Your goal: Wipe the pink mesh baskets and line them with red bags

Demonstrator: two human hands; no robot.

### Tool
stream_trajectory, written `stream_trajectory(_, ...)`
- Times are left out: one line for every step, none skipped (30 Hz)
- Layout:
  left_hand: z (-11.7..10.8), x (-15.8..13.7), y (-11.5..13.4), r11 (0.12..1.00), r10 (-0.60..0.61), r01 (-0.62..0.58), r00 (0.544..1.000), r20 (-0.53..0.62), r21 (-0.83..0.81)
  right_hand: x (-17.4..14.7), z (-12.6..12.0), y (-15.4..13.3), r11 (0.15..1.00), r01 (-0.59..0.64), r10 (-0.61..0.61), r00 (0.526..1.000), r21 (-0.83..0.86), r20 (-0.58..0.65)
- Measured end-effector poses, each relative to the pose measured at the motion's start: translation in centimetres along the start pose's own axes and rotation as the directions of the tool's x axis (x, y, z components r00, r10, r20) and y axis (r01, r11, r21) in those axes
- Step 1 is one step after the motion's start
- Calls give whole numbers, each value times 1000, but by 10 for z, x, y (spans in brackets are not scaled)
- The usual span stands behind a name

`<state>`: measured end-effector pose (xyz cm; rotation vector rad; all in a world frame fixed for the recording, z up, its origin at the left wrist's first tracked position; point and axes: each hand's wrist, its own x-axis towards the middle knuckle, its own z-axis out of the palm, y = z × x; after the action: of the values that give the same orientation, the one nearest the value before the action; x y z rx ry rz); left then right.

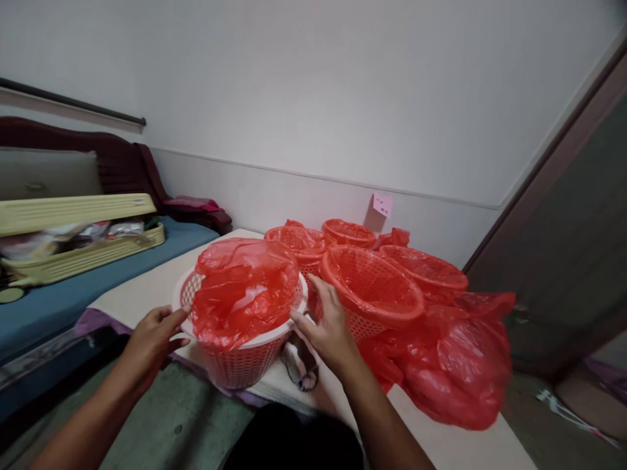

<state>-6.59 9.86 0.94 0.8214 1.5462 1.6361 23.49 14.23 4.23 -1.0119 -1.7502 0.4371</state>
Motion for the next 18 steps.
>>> stream_trajectory(2, -1, -1, 1000, -9, 9, 1000, -3, -6, 17, 9, -7, 1000, -8, 8, 997, -4, 71)
stream_trajectory(2, -4, -1, 1000, -18, 18, 1000, 8, -10, 30, 19, -12, 999, -40, 41, 989, -5, 142)
stream_trajectory(2, -8, -2, 1000, -23, 23, 1000, 12, -9, 40, 28, -16, 997, -70, 70, 977, -8, 202)
stream_trajectory(2, -12, -3, 999, -31, 32, 999, 14, -10, 46, 37, -20, 995, -99, 97, 961, -6, 258)
stream_trajectory(0, -17, -5, 999, -40, 40, 999, 8, -10, 49, 45, -24, 993, -116, 110, 943, 1, 314)
stream_trajectory(-2, -22, -6, 999, -49, 49, 999, -7, -9, 48, 52, -29, 993, -120, 107, 923, 12, 369)
stream_trajectory(-5, -27, -7, 998, -59, 59, 998, -28, -9, 45, 58, -34, 993, -117, 96, 899, 24, 427)
stream_trajectory(-8, -32, -9, 998, -70, 70, 996, -48, -11, 39, 65, -41, 994, -108, 79, 871, 31, 486)
stream_trajectory(-11, -36, -11, 997, -80, 80, 995, -57, -15, 32, 71, -48, 996, -86, 59, 839, 26, 542)
stream_trajectory(-14, -40, -13, 996, -92, 91, 994, -55, -20, 24, 77, -55, 999, -54, 40, 803, 5, 595)
stream_trajectory(-17, -43, -15, 994, -108, 106, 993, -50, -31, 15, 84, -62, 1000, -12, 26, 759, -26, 650)
stream_trajectory(-20, -45, -16, 991, -126, 124, 991, -48, -48, 7, 92, -68, 998, 36, 16, 711, -59, 703)
stream_trajectory(-23, -47, -18, 987, -146, 143, 988, -50, -71, 0, 99, -73, 992, 91, 2, 666, -85, 746)
stream_trajectory(-26, -48, -20, 983, -164, 158, 985, -56, -97, -5, 107, -77, 984, 148, -18, 634, -98, 773)
stream_trajectory(-28, -48, -21, 977, -180, 170, 982, -66, -125, -9, 114, -79, 975, 197, -46, 626, -101, 778)
stream_trajectory(-31, -48, -21, 973, -186, 173, 980, -75, -154, -10, 119, -80, 971, 224, -78, 643, -89, 762)
stream_trajectory(-33, -47, -21, 969, -186, 169, 979, -85, -181, -9, 123, -80, 975, 214, -106, 681, -59, 724)
stream_trajectory(-35, -46, -19, 966, -180, 158, 979, -96, -205, -6, 125, -81, 988, 157, -116, 735, -2, 668)
